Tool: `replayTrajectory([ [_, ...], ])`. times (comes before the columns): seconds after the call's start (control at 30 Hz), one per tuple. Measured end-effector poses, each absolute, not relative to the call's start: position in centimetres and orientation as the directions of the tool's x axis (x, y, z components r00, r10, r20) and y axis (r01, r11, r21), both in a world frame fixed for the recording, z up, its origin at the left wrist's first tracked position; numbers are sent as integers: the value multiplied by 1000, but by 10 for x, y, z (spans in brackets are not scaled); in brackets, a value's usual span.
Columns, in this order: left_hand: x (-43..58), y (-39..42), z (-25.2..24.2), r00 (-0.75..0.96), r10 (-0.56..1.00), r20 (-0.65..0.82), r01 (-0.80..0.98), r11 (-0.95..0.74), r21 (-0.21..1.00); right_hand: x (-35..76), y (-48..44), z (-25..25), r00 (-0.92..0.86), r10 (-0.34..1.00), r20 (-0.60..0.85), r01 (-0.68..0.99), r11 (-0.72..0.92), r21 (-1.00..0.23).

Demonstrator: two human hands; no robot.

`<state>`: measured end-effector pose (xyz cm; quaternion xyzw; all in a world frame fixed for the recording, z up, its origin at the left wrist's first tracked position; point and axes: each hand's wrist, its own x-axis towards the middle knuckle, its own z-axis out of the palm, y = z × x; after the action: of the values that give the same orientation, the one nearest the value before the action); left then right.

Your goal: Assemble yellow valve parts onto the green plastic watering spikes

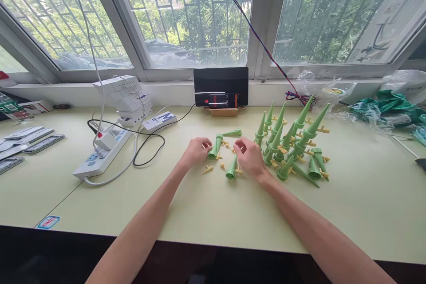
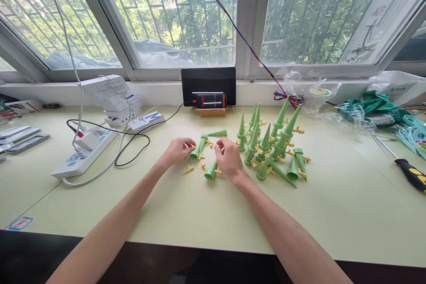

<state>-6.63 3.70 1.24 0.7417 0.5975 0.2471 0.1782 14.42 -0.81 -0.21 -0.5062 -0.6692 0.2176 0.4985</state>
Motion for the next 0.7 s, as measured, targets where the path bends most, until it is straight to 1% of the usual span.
replayTrajectory([
  [0.17,-66,38,9,144,978,148,830,-201,521,144,-8,-3,-1,893,451,452,402,-796],
  [0.33,-66,37,10,119,981,151,819,-183,543,144,-8,-3,-7,892,453,448,408,-796],
  [0.4,-65,36,12,108,976,191,820,-196,538,144,-8,-3,-9,891,455,444,411,-796],
  [0.5,-62,35,17,89,951,297,801,-245,546,143,-9,-2,-11,891,454,434,413,-801],
  [0.6,-56,31,22,84,917,390,736,-321,596,143,-11,0,-6,888,460,417,420,-806],
  [0.7,-48,25,26,96,898,429,632,-388,671,142,-12,3,0,890,456,393,420,-818],
])
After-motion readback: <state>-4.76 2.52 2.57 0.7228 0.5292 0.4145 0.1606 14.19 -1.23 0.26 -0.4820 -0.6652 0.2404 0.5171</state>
